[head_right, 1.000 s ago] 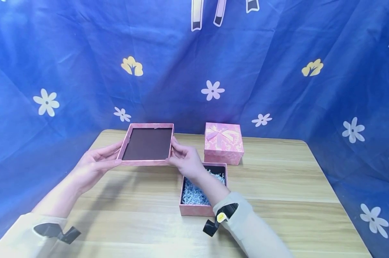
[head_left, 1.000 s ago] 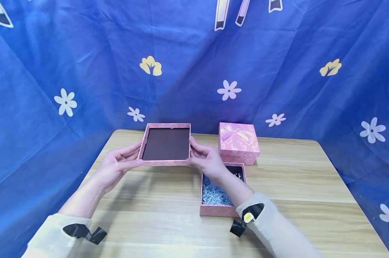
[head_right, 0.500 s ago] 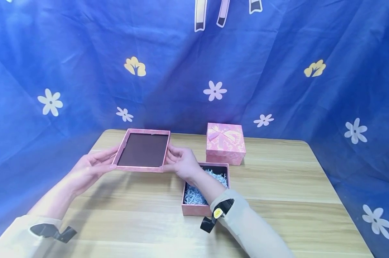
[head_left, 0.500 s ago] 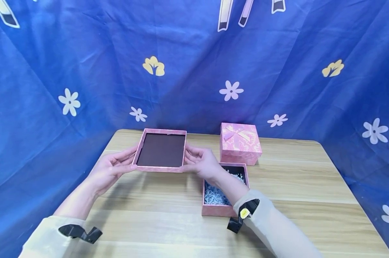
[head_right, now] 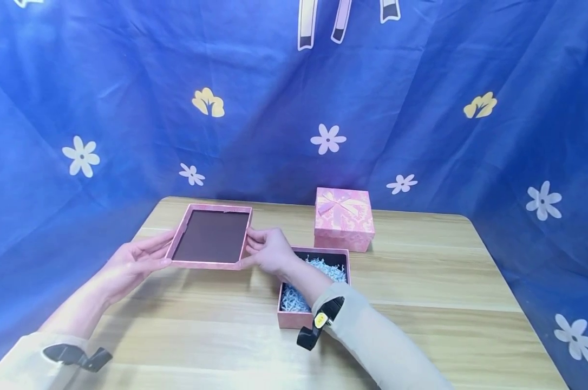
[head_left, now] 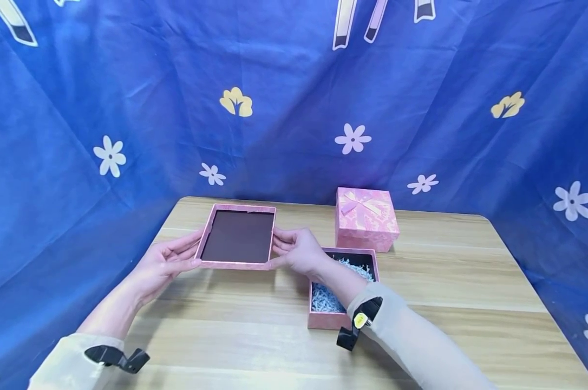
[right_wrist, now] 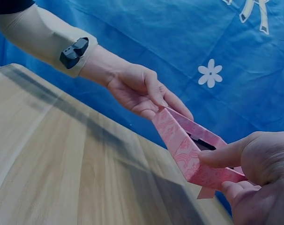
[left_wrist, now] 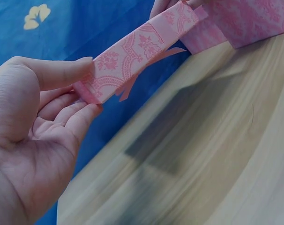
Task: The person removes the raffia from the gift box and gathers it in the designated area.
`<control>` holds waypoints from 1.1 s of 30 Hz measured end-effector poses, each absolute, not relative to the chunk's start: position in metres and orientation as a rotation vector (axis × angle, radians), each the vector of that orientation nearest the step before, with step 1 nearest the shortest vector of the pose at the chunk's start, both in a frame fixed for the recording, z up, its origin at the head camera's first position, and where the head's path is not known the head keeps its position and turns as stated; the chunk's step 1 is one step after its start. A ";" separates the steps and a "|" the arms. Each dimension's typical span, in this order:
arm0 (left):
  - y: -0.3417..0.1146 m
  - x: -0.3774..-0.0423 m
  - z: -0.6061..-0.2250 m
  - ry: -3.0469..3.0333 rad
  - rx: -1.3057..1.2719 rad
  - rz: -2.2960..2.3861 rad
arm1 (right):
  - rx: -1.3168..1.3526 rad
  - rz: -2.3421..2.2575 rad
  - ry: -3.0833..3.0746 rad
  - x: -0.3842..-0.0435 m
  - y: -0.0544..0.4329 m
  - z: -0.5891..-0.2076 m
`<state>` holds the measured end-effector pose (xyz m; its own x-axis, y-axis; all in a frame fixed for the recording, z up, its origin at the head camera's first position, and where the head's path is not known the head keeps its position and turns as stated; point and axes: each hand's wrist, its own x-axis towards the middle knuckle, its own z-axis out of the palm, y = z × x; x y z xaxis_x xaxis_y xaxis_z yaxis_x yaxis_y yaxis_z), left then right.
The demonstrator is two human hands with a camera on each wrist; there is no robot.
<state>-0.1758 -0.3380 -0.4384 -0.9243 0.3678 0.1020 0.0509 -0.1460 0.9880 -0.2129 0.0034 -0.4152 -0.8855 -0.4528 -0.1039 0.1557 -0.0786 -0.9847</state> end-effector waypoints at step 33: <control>-0.361 -0.148 -0.489 1.923 0.354 2.084 | -0.220 -1.685 1.981 -0.207 -0.023 -0.430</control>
<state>-0.1482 -0.3615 -0.4886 -0.9298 0.3679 -0.0120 -0.0415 -0.0723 0.9965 -0.2065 -0.0227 -0.4297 -0.8487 -0.4465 -0.2836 0.2083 0.2108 -0.9551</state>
